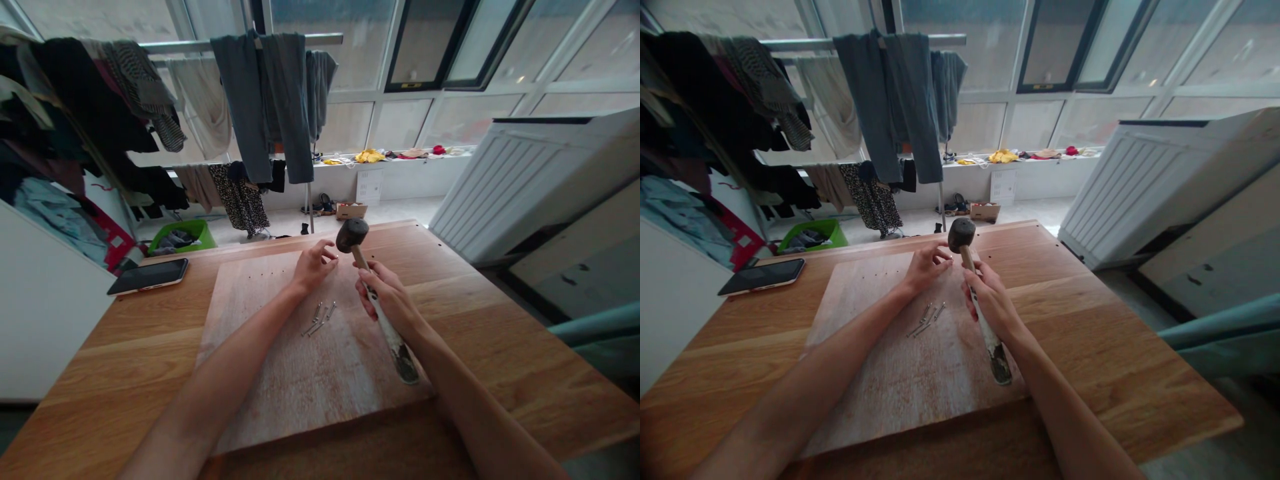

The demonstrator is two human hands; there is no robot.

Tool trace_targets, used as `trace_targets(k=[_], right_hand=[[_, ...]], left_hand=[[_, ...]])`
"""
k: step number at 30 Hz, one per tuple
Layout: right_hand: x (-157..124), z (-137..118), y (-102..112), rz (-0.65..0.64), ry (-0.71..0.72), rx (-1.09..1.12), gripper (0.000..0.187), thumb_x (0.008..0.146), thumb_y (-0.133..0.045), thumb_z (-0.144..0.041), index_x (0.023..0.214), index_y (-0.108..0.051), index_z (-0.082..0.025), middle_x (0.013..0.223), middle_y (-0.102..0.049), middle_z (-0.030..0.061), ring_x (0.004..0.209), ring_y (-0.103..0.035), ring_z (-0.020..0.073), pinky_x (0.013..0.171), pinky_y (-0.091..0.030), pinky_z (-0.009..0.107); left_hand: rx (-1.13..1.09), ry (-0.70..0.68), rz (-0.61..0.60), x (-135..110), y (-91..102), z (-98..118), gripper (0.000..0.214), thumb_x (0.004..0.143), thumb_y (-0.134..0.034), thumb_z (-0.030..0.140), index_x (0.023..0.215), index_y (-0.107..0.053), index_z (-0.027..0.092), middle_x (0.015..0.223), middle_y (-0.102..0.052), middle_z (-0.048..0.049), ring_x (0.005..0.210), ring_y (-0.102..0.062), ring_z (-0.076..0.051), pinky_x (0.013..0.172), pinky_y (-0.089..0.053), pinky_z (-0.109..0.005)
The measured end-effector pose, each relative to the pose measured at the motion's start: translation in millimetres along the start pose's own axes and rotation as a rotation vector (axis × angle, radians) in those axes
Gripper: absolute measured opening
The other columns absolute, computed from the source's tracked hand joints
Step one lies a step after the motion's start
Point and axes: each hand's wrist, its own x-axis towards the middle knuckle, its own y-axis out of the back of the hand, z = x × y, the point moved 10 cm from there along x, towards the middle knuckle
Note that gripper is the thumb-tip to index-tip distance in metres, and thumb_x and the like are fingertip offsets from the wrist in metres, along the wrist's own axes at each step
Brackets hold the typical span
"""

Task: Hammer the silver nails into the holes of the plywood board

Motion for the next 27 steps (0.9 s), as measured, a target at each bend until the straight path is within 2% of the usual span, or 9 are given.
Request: trace_targets(k=[4,11,16,21,27], right_hand=[[1.3,6.8,2.7,0.009,-0.03,-0.097,0.03,0.085,-0.057,-0.047,0.098,-0.053,-0.021,0.06,-0.052,-0.0091,0.033,-0.043,0.0068,0.029,-0.032,0.019],[0.0,3.7,1.7,0.007,0.002,-0.055,0.031,0.087,-0.056,-0.048,0.104,-0.051,-0.022,0.062,-0.051,-0.0096,0.035,-0.043,0.007,0.029,-0.034,0.019],[1.6,8.0,4.5,0.02,-0.014,-0.167,0.026,0.087,-0.055,-0.046,0.096,-0.053,-0.022,0.061,-0.052,-0.0087,0.035,-0.044,0.0073,0.029,-0.034,0.019],[-0.3,1.5,2.6,0.019,0.039,-0.102,0.031,0.087,-0.055,-0.049,0.104,-0.053,-0.023,0.061,-0.052,-0.0097,0.034,-0.044,0.0077,0.029,-0.033,0.019],[-1.8,3.3,1.5,0.023,0.02,-0.299,0.025,0.089,-0.053,-0.046,0.096,-0.054,-0.022,0.061,-0.054,-0.008,0.035,-0.048,0.0085,0.031,-0.038,0.021]], left_hand=[[0.0,0.013,-0.014,-0.1,-0.6,0.7,0.038,0.079,-0.073,0.011,0.114,-0.062,0.019,0.088,-0.078,-0.0023,0.063,-0.068,-0.013,0.063,-0.054,-0.023],[-0.004,0.01,-0.01,0.0,-0.7,0.7,0.036,0.079,-0.074,0.012,0.113,-0.062,0.019,0.086,-0.077,-0.0022,0.062,-0.068,-0.012,0.063,-0.054,-0.023],[-0.006,0.019,-0.01,0.4,-0.8,-0.7,0.036,0.079,-0.074,0.013,0.112,-0.063,0.02,0.086,-0.078,-0.0018,0.065,-0.069,-0.014,0.064,-0.055,-0.024],[-0.007,0.006,0.001,-0.5,0.2,0.8,0.035,0.079,-0.074,0.013,0.112,-0.064,0.021,0.085,-0.077,-0.0006,0.063,-0.068,-0.013,0.062,-0.054,-0.023],[-0.028,0.006,-0.002,-0.7,0.1,1.3,0.036,0.077,-0.075,0.011,0.11,-0.065,0.022,0.083,-0.077,0.0012,0.062,-0.068,-0.012,0.061,-0.053,-0.022]])
